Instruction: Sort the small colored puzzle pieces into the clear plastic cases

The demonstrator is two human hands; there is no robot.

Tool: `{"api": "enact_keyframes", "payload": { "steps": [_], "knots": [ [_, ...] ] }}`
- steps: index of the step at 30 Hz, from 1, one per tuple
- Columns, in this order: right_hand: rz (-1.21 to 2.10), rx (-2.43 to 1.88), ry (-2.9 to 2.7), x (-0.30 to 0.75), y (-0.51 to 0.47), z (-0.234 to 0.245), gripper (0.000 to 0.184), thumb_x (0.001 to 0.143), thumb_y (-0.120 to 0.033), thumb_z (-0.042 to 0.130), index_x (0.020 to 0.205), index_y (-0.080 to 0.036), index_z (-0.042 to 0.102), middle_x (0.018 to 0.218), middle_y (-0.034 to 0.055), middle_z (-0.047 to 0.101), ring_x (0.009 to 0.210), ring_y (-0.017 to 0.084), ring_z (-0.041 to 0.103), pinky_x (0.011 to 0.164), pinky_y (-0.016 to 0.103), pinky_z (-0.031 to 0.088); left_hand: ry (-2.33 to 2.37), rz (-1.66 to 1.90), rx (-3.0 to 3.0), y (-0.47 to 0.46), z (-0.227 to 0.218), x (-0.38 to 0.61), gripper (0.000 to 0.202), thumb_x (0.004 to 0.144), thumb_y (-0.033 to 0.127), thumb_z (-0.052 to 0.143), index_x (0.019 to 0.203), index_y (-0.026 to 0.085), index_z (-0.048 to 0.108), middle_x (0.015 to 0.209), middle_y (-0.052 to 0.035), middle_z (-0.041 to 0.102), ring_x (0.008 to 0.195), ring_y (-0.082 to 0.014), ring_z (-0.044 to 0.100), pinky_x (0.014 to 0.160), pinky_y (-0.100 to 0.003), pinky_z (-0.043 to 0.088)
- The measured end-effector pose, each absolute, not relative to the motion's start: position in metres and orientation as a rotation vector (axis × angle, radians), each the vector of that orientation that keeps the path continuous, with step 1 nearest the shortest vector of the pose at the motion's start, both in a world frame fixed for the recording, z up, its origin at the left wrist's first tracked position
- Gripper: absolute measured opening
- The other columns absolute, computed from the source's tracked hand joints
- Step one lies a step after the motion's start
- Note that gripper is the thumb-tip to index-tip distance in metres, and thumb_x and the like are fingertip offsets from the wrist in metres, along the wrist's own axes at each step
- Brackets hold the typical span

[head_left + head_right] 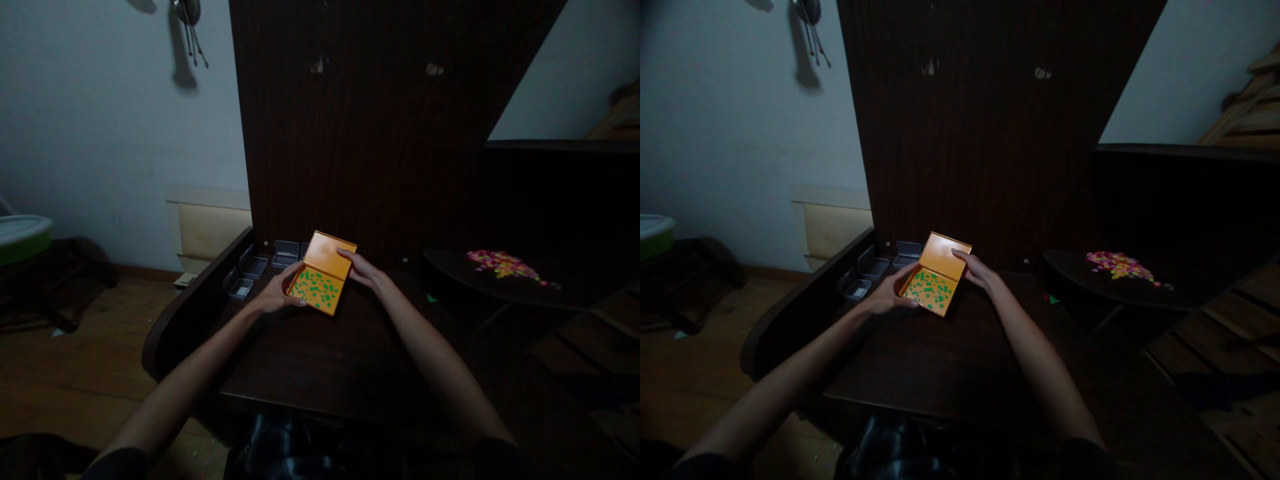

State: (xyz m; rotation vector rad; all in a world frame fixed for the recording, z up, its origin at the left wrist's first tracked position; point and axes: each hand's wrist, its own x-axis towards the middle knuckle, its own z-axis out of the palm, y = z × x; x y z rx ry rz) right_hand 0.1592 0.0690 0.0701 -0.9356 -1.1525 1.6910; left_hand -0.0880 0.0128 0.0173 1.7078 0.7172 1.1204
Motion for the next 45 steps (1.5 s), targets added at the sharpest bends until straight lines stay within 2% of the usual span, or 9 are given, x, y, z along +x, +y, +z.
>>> {"api": "enact_keyframes", "payload": {
  "steps": [3, 7, 12, 16, 22, 27, 32, 40, 45],
  "knots": [
    [1.785, -0.993, -1.308, 0.142, 0.064, 0.056, 0.017, 0.086, -0.021, 0.062, 0.103, -0.015, 0.065, 0.089, 0.0071, 0.075, 0.068, 0.014, 0.069, 0.059, 0.023, 0.057, 0.738, 1.127, 1.707, 0.016, 0.019, -0.1, 0.105, 0.054, 0.024, 0.085, 0.146, 0.02, 0.036, 0.152, -0.0147, 0.037, 0.135, -0.033, 0.042, 0.107, -0.047, 0.043],
    [1.839, -1.039, -1.353, 0.126, 0.065, 0.043, 0.018, 0.086, -0.03, 0.064, 0.096, -0.015, 0.064, 0.066, 0.0021, 0.069, 0.042, 0.009, 0.055, 0.03, 0.014, 0.033, 0.801, 1.077, 1.696, 0.018, 0.021, -0.116, 0.107, 0.056, 0.026, 0.083, 0.149, 0.019, 0.03, 0.151, -0.0146, 0.038, 0.134, -0.033, 0.044, 0.104, -0.045, 0.046],
    [1.872, -1.05, -1.19, 0.109, 0.073, 0.037, 0.022, 0.088, -0.034, 0.061, 0.079, -0.015, 0.058, 0.049, -0.0041, 0.056, 0.03, 0.003, 0.037, 0.026, 0.012, 0.022, 0.935, 1.236, 1.58, 0.027, 0.01, -0.129, 0.097, 0.06, 0.024, 0.08, 0.145, 0.017, 0.034, 0.149, -0.0175, 0.039, 0.128, -0.0336, 0.051, 0.102, -0.049, 0.047],
    [1.729, -1.053, -1.103, 0.097, 0.078, 0.031, 0.02, 0.09, -0.033, 0.06, 0.085, -0.014, 0.058, 0.05, -0.0019, 0.058, 0.035, 0.008, 0.049, 0.033, 0.017, 0.041, 1.236, 1.384, 1.572, 0.031, -0.006, -0.131, 0.081, 0.071, 0.019, 0.071, 0.143, 0.021, 0.033, 0.151, -0.0171, 0.036, 0.132, -0.0302, 0.047, 0.107, -0.051, 0.042],
    [1.553, -1.041, -1.042, 0.078, 0.08, 0.02, 0.026, 0.085, -0.037, 0.067, 0.098, -0.015, 0.058, 0.062, 0.0022, 0.067, 0.043, 0.012, 0.059, 0.041, 0.023, 0.054, 1.533, 1.219, 1.767, 0.023, -0.024, -0.122, 0.105, 0.061, 0.031, 0.08, 0.146, 0.013, 0.022, 0.148, -0.0227, 0.038, 0.138, -0.0336, 0.037, 0.115, -0.05, 0.03],
    [1.428, -1.049, -1.042, 0.063, 0.077, 0.007, 0.032, 0.081, -0.036, 0.072, 0.102, -0.016, 0.058, 0.067, 0.0011, 0.067, 0.044, 0.012, 0.06, 0.04, 0.024, 0.056, 1.566, 1.171, 1.825, 0.027, -0.029, -0.108, 0.114, 0.056, 0.034, 0.082, 0.147, 0.011, 0.016, 0.149, -0.0249, 0.034, 0.139, -0.0361, 0.035, 0.114, -0.048, 0.032],
    [1.343, -1.091, -1.118, 0.054, 0.07, -0.009, 0.026, 0.079, -0.037, 0.072, 0.094, -0.018, 0.062, 0.059, -0.0007, 0.064, 0.051, 0.017, 0.064, 0.046, 0.027, 0.057, 1.493, 1.26, 1.866, 0.036, -0.026, -0.098, 0.099, 0.06, 0.032, 0.079, 0.141, 0.017, 0.024, 0.136, -0.018, 0.051, 0.128, -0.0327, 0.05, 0.107, -0.048, 0.04],
    [1.21, -1.203, -1.34, 0.053, 0.054, -0.021, 0.03, 0.081, -0.052, 0.064, 0.075, -0.023, 0.067, 0.062, 0.0014, 0.067, 0.081, 0.021, 0.07, 0.085, 0.033, 0.055, 1.568, 1.264, 1.823, 0.042, -0.028, -0.094, 0.09, 0.064, 0.032, 0.077, 0.136, 0.016, 0.025, 0.129, -0.0172, 0.054, 0.121, -0.0288, 0.056, 0.098, -0.041, 0.048],
    [1.077, -1.27, -1.478, 0.053, 0.046, -0.019, 0.037, 0.084, -0.057, 0.055, 0.075, -0.024, 0.068, 0.078, 0.0032, 0.073, 0.086, 0.02, 0.069, 0.088, 0.032, 0.051, 1.601, 1.257, 1.842, 0.044, -0.031, -0.096, 0.089, 0.064, 0.031, 0.078, 0.135, 0.017, 0.026, 0.13, -0.0165, 0.054, 0.12, -0.0292, 0.056, 0.098, -0.042, 0.047]
  ]
}}
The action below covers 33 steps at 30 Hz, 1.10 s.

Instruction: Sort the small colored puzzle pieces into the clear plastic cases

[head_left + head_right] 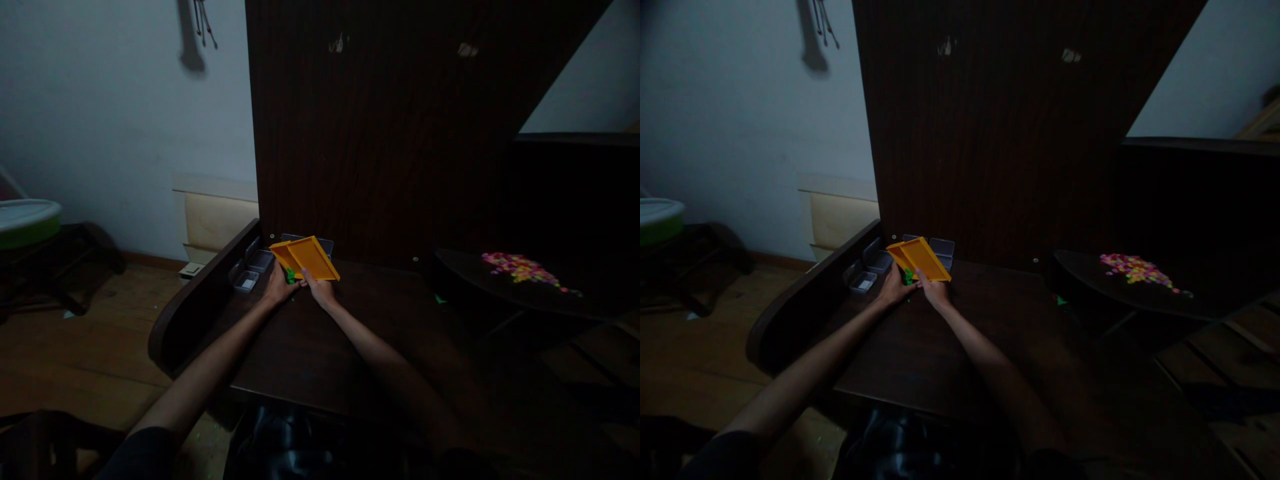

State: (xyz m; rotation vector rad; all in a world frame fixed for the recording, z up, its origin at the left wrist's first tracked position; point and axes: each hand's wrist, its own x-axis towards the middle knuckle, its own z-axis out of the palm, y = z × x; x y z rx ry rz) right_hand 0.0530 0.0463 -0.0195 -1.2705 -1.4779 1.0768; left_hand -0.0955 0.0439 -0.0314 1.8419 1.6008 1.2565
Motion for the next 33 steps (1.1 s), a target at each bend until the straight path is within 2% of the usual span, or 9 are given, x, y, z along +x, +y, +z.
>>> {"api": "enact_keyframes", "payload": {
  "steps": [6, 10, 13, 18, 21, 23, 26, 29, 33],
  "knots": [
    [0.94, -1.158, -1.538, 0.055, 0.041, -0.022, 0.049, 0.078, -0.067, 0.053, 0.072, -0.021, 0.068, 0.081, 0.0061, 0.074, 0.084, 0.021, 0.069, 0.085, 0.029, 0.05, 1.663, 1.194, 1.861, 0.045, -0.032, -0.095, 0.085, 0.065, 0.031, 0.077, 0.134, 0.015, 0.031, 0.134, -0.0184, 0.052, 0.126, -0.0299, 0.052, 0.102, -0.043, 0.045],
    [0.884, -1.19, -1.534, 0.061, 0.039, -0.016, 0.049, 0.077, -0.067, 0.053, 0.067, -0.021, 0.068, 0.081, 0.0058, 0.074, 0.085, 0.021, 0.069, 0.084, 0.03, 0.05, 1.702, 1.116, 1.907, 0.04, -0.027, -0.094, 0.084, 0.071, 0.047, 0.071, 0.138, 0.013, 0.033, 0.14, -0.0206, 0.048, 0.131, -0.0315, 0.047, 0.108, -0.044, 0.039],
    [0.878, -1.259, -1.482, 0.074, 0.039, -0.006, 0.049, 0.076, -0.067, 0.055, 0.063, -0.021, 0.067, 0.077, 0.0059, 0.074, 0.082, 0.022, 0.069, 0.081, 0.03, 0.051, 1.716, 0.914, 2.049, 0.03, -0.024, -0.098, 0.095, 0.069, 0.063, 0.067, 0.142, 0.012, 0.033, 0.148, -0.0218, 0.039, 0.14, -0.0369, 0.034, 0.113, -0.052, 0.03],
    [0.782, -1.334, -1.33, 0.115, 0.05, 0.012, 0.059, 0.072, -0.074, 0.054, 0.047, -0.021, 0.058, 0.06, 0.0057, 0.068, 0.067, 0.02, 0.066, 0.076, 0.03, 0.051, 1.584, 0.603, 2.44, 0.019, -0.023, -0.104, 0.111, 0.06, 0.079, 0.062, 0.148, 0.019, 0.03, 0.158, -0.0159, 0.021, 0.146, -0.0427, 0.008, 0.114, -0.067, 0.007],
    [0.697, -1.295, -1.27, 0.144, 0.061, 0.018, 0.061, 0.07, -0.075, 0.056, 0.043, -0.021, 0.049, 0.044, 0.002, 0.055, 0.048, 0.015, 0.057, 0.06, 0.028, 0.049, 1.625, 0.562, 2.47, 0.024, -0.025, -0.103, 0.1, 0.07, 0.078, 0.054, 0.148, 0.02, 0.031, 0.158, -0.0146, 0.023, 0.146, -0.0417, 0.009, 0.113, -0.067, 0.009],
    [0.659, -1.215, -1.236, 0.163, 0.066, 0.022, 0.057, 0.069, -0.074, 0.058, 0.053, -0.02, 0.053, 0.04, -0.0015, 0.049, 0.039, 0.012, 0.049, 0.044, 0.025, 0.042, 1.646, 0.573, 2.481, 0.031, -0.026, -0.102, 0.087, 0.078, 0.073, 0.049, 0.147, 0.022, 0.034, 0.156, -0.0134, 0.028, 0.146, -0.0407, 0.013, 0.113, -0.067, 0.011],
    [0.607, -1.121, -1.209, 0.19, 0.072, 0.026, 0.057, 0.068, -0.074, 0.061, 0.072, -0.017, 0.058, 0.049, -0.002, 0.055, 0.034, 0.009, 0.041, 0.033, 0.023, 0.032, 1.636, 0.59, 2.53, 0.041, -0.027, -0.102, 0.074, 0.085, 0.067, 0.044, 0.145, 0.024, 0.038, 0.153, -0.0119, 0.035, 0.145, -0.0395, 0.019, 0.112, -0.068, 0.013],
    [0.593, -1.198, -1.277, 0.216, 0.078, 0.024, 0.06, 0.065, -0.074, 0.063, 0.068, -0.015, 0.06, 0.046, 0.0001, 0.055, 0.034, 0.009, 0.042, 0.033, 0.023, 0.031, 1.464, 0.569, 2.658, 0.049, -0.027, -0.103, 0.061, 0.09, 0.06, 0.041, 0.142, 0.026, 0.044, 0.151, -0.0092, 0.039, 0.145, -0.0355, 0.022, 0.113, -0.065, 0.014],
    [0.618, -1.252, -1.273, 0.241, 0.089, 0.011, 0.064, 0.058, -0.074, 0.068, 0.075, -0.012, 0.066, 0.069, 0.0092, 0.07, 0.064, 0.022, 0.065, 0.054, 0.029, 0.051, 1.226, 0.511, 2.779, 0.052, -0.025, -0.105, 0.047, 0.096, 0.048, 0.036, 0.131, 0.024, 0.057, 0.145, -0.0092, 0.048, 0.143, -0.0294, 0.029, 0.115, -0.061, 0.017]
  ]
}}
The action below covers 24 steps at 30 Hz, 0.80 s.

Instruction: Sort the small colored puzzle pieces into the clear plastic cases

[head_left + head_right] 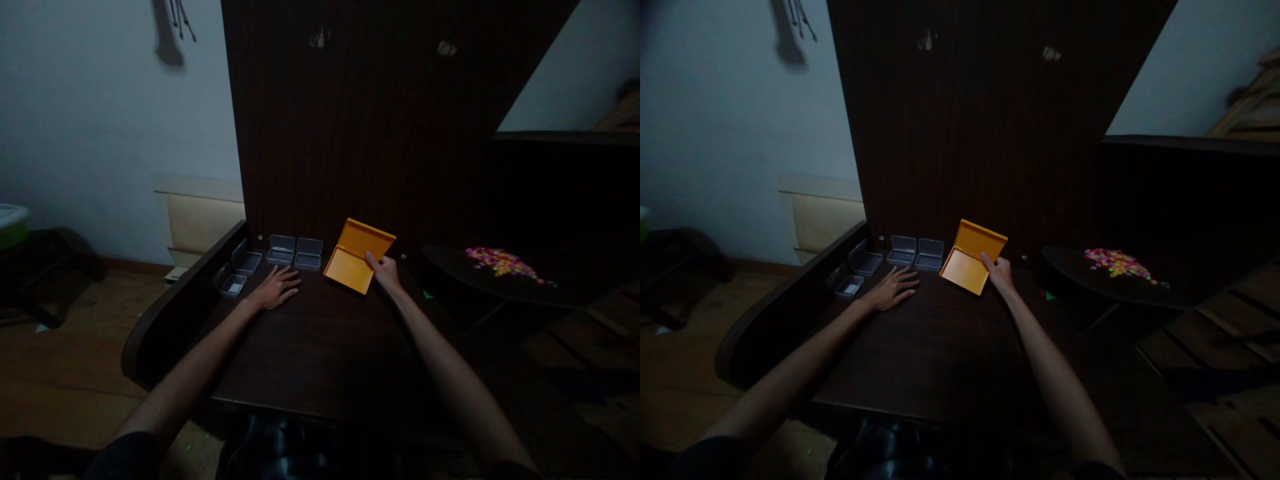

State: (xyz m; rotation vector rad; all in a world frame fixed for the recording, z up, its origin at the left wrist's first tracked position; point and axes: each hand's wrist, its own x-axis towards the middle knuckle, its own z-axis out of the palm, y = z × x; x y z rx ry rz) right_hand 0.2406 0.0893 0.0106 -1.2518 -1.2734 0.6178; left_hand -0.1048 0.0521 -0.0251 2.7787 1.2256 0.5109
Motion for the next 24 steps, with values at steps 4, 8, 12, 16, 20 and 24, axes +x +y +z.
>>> {"api": "enact_keyframes", "payload": {
  "steps": [4, 8, 12, 16, 20, 24],
  "knots": [
    [0.724, -1.309, -1.332, 0.25, 0.102, -0.005, 0.062, 0.06, -0.071, 0.068, 0.079, -0.013, 0.069, 0.081, 0.0108, 0.073, 0.079, 0.026, 0.069, 0.064, 0.033, 0.056, 1.264, 0.561, 2.778, 0.052, -0.026, -0.105, 0.041, 0.096, 0.042, 0.04, 0.121, 0.021, 0.064, 0.135, -0.0113, 0.058, 0.136, -0.028, 0.041, 0.115, -0.061, 0.018],
    [0.792, -1.329, -1.368, 0.248, 0.115, -0.014, 0.053, 0.061, -0.064, 0.072, 0.074, -0.013, 0.07, 0.073, 0.0093, 0.073, 0.076, 0.027, 0.069, 0.062, 0.034, 0.056, 1.307, 0.645, 2.775, 0.049, -0.027, -0.105, 0.033, 0.094, 0.037, 0.046, 0.112, 0.021, 0.069, 0.127, -0.0103, 0.063, 0.128, -0.0254, 0.051, 0.116, -0.058, 0.02],
    [0.855, -1.329, -1.384, 0.243, 0.128, -0.018, 0.049, 0.058, -0.061, 0.076, 0.066, -0.014, 0.068, 0.068, 0.0077, 0.071, 0.067, 0.025, 0.068, 0.06, 0.034, 0.056, 1.351, 0.696, 2.775, 0.046, -0.027, -0.104, 0.033, 0.093, 0.037, 0.048, 0.113, 0.02, 0.068, 0.125, -0.0102, 0.064, 0.124, -0.0248, 0.053, 0.116, -0.056, 0.022],
    [0.883, -1.325, -1.399, 0.239, 0.139, -0.021, 0.047, 0.055, -0.06, 0.077, 0.062, -0.014, 0.067, 0.064, 0.0061, 0.07, 0.062, 0.023, 0.067, 0.058, 0.033, 0.055, 1.367, 0.716, 2.759, 0.045, -0.027, -0.103, 0.035, 0.091, 0.038, 0.05, 0.115, 0.02, 0.066, 0.125, -0.0109, 0.063, 0.124, -0.0247, 0.054, 0.116, -0.056, 0.025],
    [0.878, -1.338, -1.409, 0.239, 0.149, -0.026, 0.047, 0.056, -0.059, 0.076, 0.064, -0.014, 0.069, 0.064, 0.0052, 0.07, 0.061, 0.021, 0.066, 0.056, 0.031, 0.053, 1.376, 0.749, 2.721, 0.044, -0.027, -0.103, 0.034, 0.09, 0.039, 0.05, 0.113, 0.02, 0.067, 0.126, -0.0113, 0.063, 0.125, -0.0255, 0.053, 0.116, -0.055, 0.026],
    [0.825, -1.416, -1.397, 0.24, 0.159, -0.032, 0.044, 0.053, -0.055, 0.077, 0.063, -0.013, 0.069, 0.062, 0.0043, 0.069, 0.059, 0.02, 0.064, 0.054, 0.029, 0.05, 1.385, 0.78, 2.669, 0.044, -0.026, -0.104, 0.035, 0.088, 0.04, 0.053, 0.113, 0.02, 0.067, 0.126, -0.0111, 0.062, 0.126, -0.0268, 0.052, 0.116, -0.056, 0.026]
  ]
}}
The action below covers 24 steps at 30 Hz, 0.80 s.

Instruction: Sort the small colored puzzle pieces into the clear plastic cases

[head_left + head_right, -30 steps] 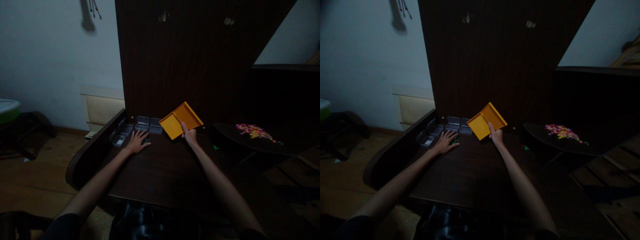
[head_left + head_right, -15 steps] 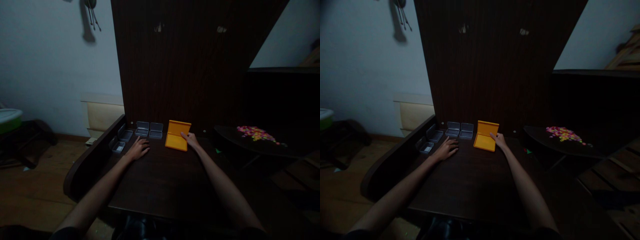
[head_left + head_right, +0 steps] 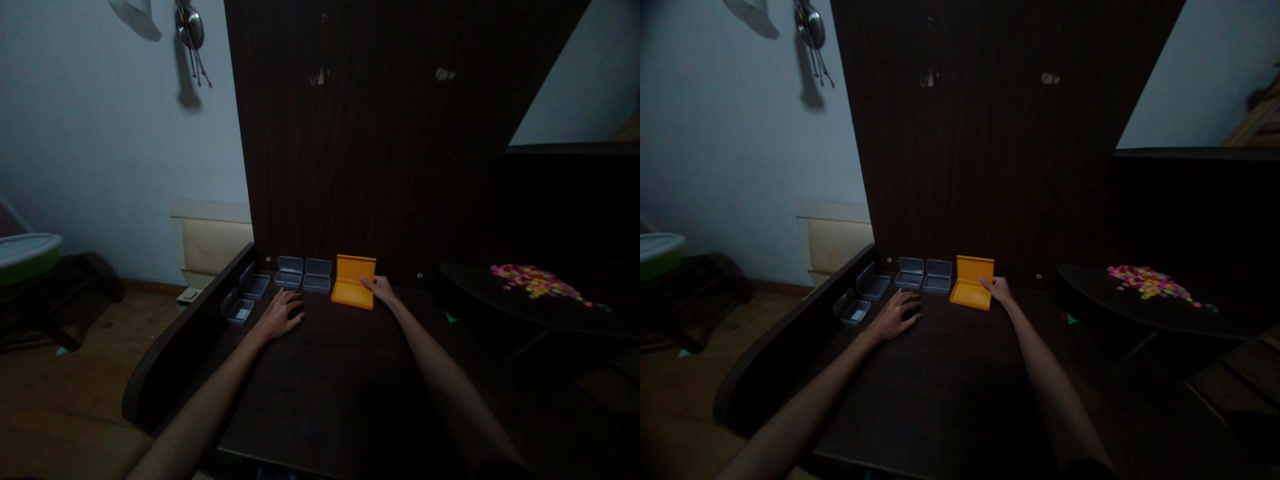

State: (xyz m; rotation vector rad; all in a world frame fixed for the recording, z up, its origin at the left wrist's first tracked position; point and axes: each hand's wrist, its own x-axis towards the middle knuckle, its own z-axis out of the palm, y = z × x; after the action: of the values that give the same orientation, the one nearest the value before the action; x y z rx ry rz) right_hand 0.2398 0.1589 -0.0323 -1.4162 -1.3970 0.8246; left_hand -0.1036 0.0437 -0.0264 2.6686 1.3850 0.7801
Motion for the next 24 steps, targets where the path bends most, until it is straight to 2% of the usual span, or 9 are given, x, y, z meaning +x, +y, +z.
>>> {"api": "enact_keyframes", "payload": {
  "steps": [9, 16, 20, 24],
  "knots": [
    [0.569, -1.642, -1.327, 0.237, 0.164, -0.034, 0.04, 0.05, -0.054, 0.078, 0.054, -0.017, 0.063, 0.049, -0.0004, 0.059, 0.048, 0.014, 0.054, 0.046, 0.023, 0.038, 1.407, 0.78, 2.637, 0.048, -0.03, -0.105, 0.04, 0.087, 0.04, 0.054, 0.117, 0.016, 0.064, 0.13, -0.0144, 0.059, 0.128, -0.0277, 0.049, 0.117, -0.054, 0.025],
    [0.399, -1.696, -1.303, 0.227, 0.157, -0.031, 0.036, 0.055, -0.052, 0.075, 0.051, -0.022, 0.056, 0.052, 0.0015, 0.06, 0.052, 0.016, 0.054, 0.049, 0.025, 0.038, 1.422, 0.794, 2.641, 0.047, -0.029, -0.106, 0.039, 0.087, 0.041, 0.054, 0.116, 0.017, 0.065, 0.128, -0.0124, 0.06, 0.127, -0.0277, 0.05, 0.116, -0.053, 0.027],
    [0.318, -1.727, -1.277, 0.222, 0.152, -0.029, 0.038, 0.056, -0.055, 0.074, 0.06, -0.021, 0.057, 0.062, 0.0042, 0.061, 0.061, 0.019, 0.057, 0.056, 0.028, 0.042, 1.432, 0.809, 2.627, 0.044, -0.025, -0.105, 0.038, 0.086, 0.041, 0.055, 0.115, 0.019, 0.065, 0.126, -0.0122, 0.061, 0.125, -0.0286, 0.051, 0.115, -0.053, 0.029],
    [0.018, -1.702, -1.306, 0.216, 0.128, -0.03, 0.042, 0.07, -0.057, 0.062, 0.084, -0.018, 0.063, 0.087, 0.0091, 0.06, 0.075, 0.022, 0.059, 0.066, 0.032, 0.046, 1.449, 0.831, 2.624, 0.043, -0.024, -0.105, 0.039, 0.085, 0.042, 0.054, 0.115, 0.02, 0.065, 0.127, -0.0118, 0.061, 0.124, -0.0292, 0.051, 0.114, -0.055, 0.03]
  ]
}}
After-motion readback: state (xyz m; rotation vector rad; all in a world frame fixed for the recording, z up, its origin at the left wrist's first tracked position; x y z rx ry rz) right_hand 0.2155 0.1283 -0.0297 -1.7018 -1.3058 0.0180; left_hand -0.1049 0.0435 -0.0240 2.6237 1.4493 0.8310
